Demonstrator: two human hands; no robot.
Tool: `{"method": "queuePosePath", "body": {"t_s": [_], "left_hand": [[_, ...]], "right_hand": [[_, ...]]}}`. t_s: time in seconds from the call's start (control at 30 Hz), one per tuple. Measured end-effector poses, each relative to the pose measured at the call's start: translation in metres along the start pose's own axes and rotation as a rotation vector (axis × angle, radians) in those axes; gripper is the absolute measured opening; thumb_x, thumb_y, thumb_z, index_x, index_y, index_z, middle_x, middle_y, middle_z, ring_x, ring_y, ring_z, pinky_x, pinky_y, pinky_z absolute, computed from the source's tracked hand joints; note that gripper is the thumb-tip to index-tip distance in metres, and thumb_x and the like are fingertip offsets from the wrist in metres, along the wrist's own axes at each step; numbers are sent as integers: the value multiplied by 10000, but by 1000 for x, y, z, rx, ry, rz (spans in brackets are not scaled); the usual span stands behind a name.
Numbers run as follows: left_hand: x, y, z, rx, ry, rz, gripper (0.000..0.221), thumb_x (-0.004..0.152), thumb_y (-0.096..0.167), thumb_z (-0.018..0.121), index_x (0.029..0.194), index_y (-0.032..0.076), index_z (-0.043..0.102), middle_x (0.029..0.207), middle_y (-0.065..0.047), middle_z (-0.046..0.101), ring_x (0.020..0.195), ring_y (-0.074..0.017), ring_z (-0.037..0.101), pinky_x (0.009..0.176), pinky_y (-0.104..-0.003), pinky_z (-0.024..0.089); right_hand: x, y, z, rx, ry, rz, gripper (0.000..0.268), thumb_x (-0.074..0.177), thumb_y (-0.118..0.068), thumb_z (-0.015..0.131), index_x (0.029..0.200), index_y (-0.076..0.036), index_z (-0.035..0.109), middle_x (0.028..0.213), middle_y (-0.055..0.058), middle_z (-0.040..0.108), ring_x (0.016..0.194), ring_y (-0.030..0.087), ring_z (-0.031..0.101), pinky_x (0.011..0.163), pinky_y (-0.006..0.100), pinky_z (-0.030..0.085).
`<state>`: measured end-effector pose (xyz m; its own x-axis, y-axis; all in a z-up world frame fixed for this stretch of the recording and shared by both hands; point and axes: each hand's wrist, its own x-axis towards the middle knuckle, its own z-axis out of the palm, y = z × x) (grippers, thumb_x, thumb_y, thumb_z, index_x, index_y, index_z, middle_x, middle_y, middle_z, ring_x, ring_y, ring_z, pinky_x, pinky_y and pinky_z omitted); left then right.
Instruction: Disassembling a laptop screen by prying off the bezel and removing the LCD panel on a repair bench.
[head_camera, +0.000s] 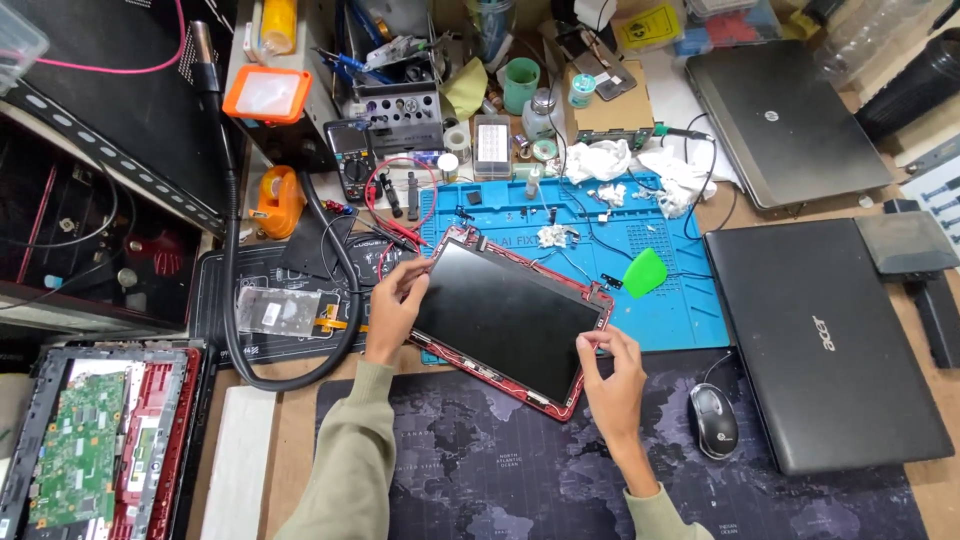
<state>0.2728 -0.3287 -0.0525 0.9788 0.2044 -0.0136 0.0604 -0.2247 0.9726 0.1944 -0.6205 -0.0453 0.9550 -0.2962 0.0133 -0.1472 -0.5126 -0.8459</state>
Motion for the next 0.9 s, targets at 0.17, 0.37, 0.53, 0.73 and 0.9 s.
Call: {"method": "queuePosePath", "body": {"t_s": [0.17, 0.37, 0.53, 0.73, 0.9], "left_hand": [[-18, -10, -12, 102, 45, 166, 255, 991, 51, 592, 1164, 105, 772, 1245, -210, 719, 1173, -385, 675, 1032, -489, 506], [-25, -42, -6, 267, 63, 347, 225, 991, 85, 612, 1152, 89, 770, 1228, -183, 729, 1140, -379, 685, 1032, -494, 502], [-23, -51, -7, 344, -6, 335, 316, 1016, 229, 577, 1268, 65, 673, 1346, -128, 651, 1265, -295, 609, 1064, -452, 483], [-23, -52, -8, 303, -25, 313, 305, 1014, 232, 571, 1234, 55, 689, 1326, -132, 648, 1251, -295, 612, 1063, -456, 486], [-23, -52, -8, 299, -35, 306, 289, 1007, 226, 584, 1220, 68, 698, 1342, -121, 636, 1265, -293, 602, 1065, -463, 489]], "right_hand": [[17, 35, 1, -93, 63, -115, 114, 1012, -261, 699, 1043, -157, 732, 1114, 98, 668, 1057, 355, 720, 972, 471, 526], [19, 37, 2, -147, 95, -204, 117, 1020, -273, 693, 1064, -172, 731, 1050, 37, 649, 982, 306, 736, 919, 440, 543], [23, 57, 9, -187, 45, -210, 205, 1004, -361, 626, 1103, -213, 729, 1103, 0, 584, 932, 144, 669, 958, 449, 379], [21, 59, 8, -192, 40, -224, 188, 1003, -340, 636, 1102, -213, 733, 1100, -1, 578, 938, 147, 662, 972, 450, 363], [21, 60, 8, -203, 38, -230, 180, 999, -336, 643, 1102, -219, 734, 1110, -1, 581, 946, 152, 664, 981, 462, 368]]}}
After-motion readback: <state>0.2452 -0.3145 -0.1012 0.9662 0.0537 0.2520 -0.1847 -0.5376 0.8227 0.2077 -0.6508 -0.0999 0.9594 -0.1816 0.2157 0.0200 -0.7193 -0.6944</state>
